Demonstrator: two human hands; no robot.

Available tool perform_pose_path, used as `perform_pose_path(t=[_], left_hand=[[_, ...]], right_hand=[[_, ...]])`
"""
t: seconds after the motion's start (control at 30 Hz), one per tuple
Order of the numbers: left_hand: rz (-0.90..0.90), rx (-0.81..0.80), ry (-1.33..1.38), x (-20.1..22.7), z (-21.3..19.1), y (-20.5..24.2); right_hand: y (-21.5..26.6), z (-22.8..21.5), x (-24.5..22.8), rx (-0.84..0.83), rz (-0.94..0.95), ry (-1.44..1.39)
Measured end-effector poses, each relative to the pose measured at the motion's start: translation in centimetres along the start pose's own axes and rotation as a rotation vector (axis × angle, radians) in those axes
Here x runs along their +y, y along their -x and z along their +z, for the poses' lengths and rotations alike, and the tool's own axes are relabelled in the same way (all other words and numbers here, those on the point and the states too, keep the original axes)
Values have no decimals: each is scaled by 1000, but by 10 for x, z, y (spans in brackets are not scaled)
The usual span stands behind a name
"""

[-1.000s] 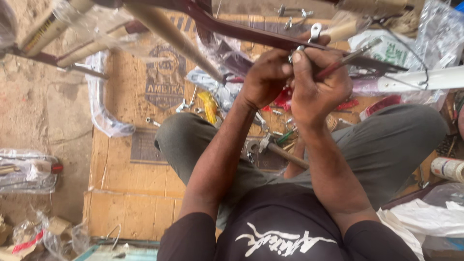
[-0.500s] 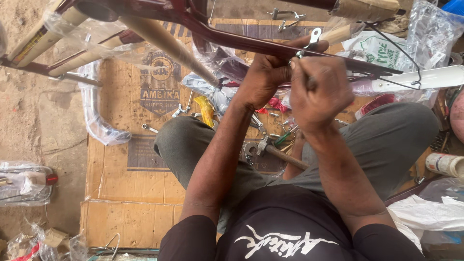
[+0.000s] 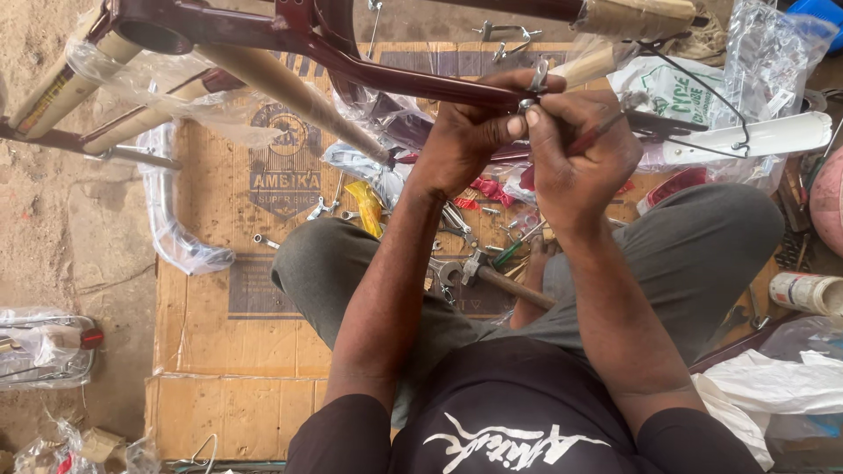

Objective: The person assembles a bicycle frame by attaching a metal bracket to the rear stays using a screwdriver and pliers. They tighten the bracket, then remove it and hammer a small metal piece before placing it back into a plastic bag.

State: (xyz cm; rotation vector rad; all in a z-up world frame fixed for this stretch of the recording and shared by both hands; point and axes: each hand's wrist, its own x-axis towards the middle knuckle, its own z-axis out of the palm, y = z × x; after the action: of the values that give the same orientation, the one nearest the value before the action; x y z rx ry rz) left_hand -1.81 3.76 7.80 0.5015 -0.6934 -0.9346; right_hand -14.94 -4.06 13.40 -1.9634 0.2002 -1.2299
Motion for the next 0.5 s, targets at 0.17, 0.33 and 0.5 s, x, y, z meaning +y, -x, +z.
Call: perform_pose_path(t=[0.17,0.33,0.5], left_hand=[[-5,221,-254,-3,4,0],[56,156,-91,8,4,1],[111,159,-133,31,6,12]], right_hand=[[3,-6,-2,-7,40,-5],[0,-4,-8,-15,68,-64],[-10,1,-23,-48,-37,111]])
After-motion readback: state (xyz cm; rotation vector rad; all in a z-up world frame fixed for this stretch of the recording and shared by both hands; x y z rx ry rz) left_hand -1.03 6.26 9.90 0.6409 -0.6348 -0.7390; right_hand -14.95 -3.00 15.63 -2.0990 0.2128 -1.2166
